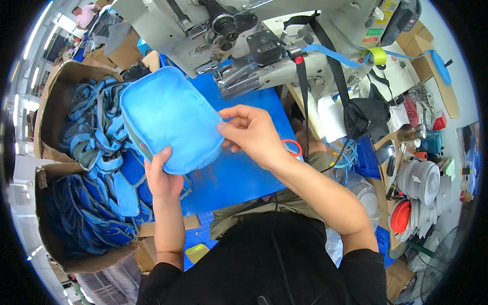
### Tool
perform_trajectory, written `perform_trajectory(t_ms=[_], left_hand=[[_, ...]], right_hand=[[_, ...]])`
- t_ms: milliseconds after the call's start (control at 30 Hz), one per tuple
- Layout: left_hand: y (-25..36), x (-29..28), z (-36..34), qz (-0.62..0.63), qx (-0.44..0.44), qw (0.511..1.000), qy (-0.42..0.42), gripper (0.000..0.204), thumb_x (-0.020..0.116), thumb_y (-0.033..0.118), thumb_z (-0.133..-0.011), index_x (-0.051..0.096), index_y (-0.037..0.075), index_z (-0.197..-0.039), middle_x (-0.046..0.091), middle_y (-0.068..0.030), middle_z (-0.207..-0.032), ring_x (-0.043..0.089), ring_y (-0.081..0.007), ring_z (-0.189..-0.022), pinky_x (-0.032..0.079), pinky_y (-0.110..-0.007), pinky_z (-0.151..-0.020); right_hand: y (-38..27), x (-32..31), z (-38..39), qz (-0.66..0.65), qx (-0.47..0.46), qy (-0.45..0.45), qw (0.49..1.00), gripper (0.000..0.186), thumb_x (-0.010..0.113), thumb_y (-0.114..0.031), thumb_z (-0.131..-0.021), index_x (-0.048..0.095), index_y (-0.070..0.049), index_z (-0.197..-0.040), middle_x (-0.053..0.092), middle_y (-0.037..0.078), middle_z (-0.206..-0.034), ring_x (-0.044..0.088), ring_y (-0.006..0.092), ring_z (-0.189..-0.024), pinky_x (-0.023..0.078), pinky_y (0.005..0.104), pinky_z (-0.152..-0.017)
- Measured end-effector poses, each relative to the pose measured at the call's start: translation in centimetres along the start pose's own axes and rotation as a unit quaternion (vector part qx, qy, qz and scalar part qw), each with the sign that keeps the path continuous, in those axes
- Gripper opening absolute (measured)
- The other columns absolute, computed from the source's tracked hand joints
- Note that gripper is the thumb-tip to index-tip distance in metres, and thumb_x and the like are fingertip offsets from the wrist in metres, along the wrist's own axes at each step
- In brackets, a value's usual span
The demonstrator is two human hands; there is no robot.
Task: The person sews blue fabric pouches using a sewing machine, then trims excess threads with scissors. They repeatedly pick up pouches from a pile, align them under the machine, sew along the edges, and trim the threads before placing the finished items aside.
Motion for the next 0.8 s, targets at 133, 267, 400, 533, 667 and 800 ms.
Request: perform_trajectory(t_ms=[133,267,400,533,667,800], left_hand=[[0.6,0.9,-2.9,-0.011,-0.043,0.999,-0.010,0.067,0.063,0.003,-0.086,0.040,-0.003,-0.148,0.057,-0.0191,-0.137,0.060,-0.0343,-0.126,0.049,-0.049,-0.108],[0.8,2.0,-5.9,-0.027,-0.069,0.997,-0.025,0.055,0.063,0.003,-0.089,0.046,-0.004,-0.141,0.063,-0.0167,-0.129,0.064,-0.0316,-0.119,0.053,-0.048,-0.104],[0.7,2.0,-7.8,-0.024,-0.106,0.994,-0.027,0.052,0.063,0.004,-0.090,0.048,-0.005,-0.139,0.063,-0.0168,-0.129,0.065,-0.0310,-0.117,0.054,-0.048,-0.103],[0.4,2.6,-9.0,-0.031,-0.114,0.992,-0.044,0.049,0.062,0.003,-0.090,0.050,-0.006,-0.136,0.064,-0.0161,-0.127,0.067,-0.0297,-0.115,0.056,-0.047,-0.101],[0.1,2.5,-10.3,-0.044,-0.087,0.993,-0.061,0.046,0.061,0.002,-0.091,0.051,-0.006,-0.135,0.065,-0.0161,-0.126,0.067,-0.0292,-0.114,0.056,-0.046,-0.100],[0.3,3.2,-10.2,-0.061,-0.074,0.994,-0.048,0.045,0.062,0.001,-0.091,0.052,-0.006,-0.134,0.065,-0.0159,-0.125,0.067,-0.0291,-0.113,0.055,-0.046,-0.101]], right_hand=[[0.5,-0.3,-1.0,-0.112,0.052,0.028,0.992,0.032,0.075,-0.017,-0.095,0.069,-0.002,-0.121,0.073,0.006,-0.097,0.069,0.0127,-0.076,0.055,0.0256,-0.061],[0.4,-0.4,-2.1,-0.201,0.073,0.066,0.975,0.030,0.075,-0.018,-0.095,0.069,-0.001,-0.119,0.072,0.006,-0.103,0.069,0.0147,-0.081,0.057,0.0287,-0.066],[0.1,0.4,-2.4,-0.250,0.044,0.119,0.960,0.030,0.076,-0.018,-0.093,0.069,0.000,-0.117,0.073,0.006,-0.100,0.069,0.0153,-0.082,0.058,0.0301,-0.070],[0.2,0.8,-3.0,-0.271,-0.004,0.146,0.951,0.028,0.077,-0.016,-0.092,0.070,0.000,-0.113,0.073,0.007,-0.096,0.069,0.0153,-0.081,0.058,0.0311,-0.071],[0.7,1.0,-3.6,-0.275,-0.051,0.167,0.946,0.024,0.078,-0.015,-0.092,0.070,0.000,-0.109,0.073,0.007,-0.093,0.069,0.0152,-0.080,0.058,0.0325,-0.073],[0.9,1.3,-3.4,-0.303,-0.066,0.178,0.934,0.024,0.079,-0.015,-0.091,0.070,-0.001,-0.107,0.073,0.007,-0.092,0.069,0.0154,-0.079,0.058,0.0327,-0.074]])
Point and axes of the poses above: each hand's wrist, its own z-axis away from the middle knuckle, its own x-axis out of the palm, y = z × x, the point moved 3 cm from there along -z, towards the middle knuckle
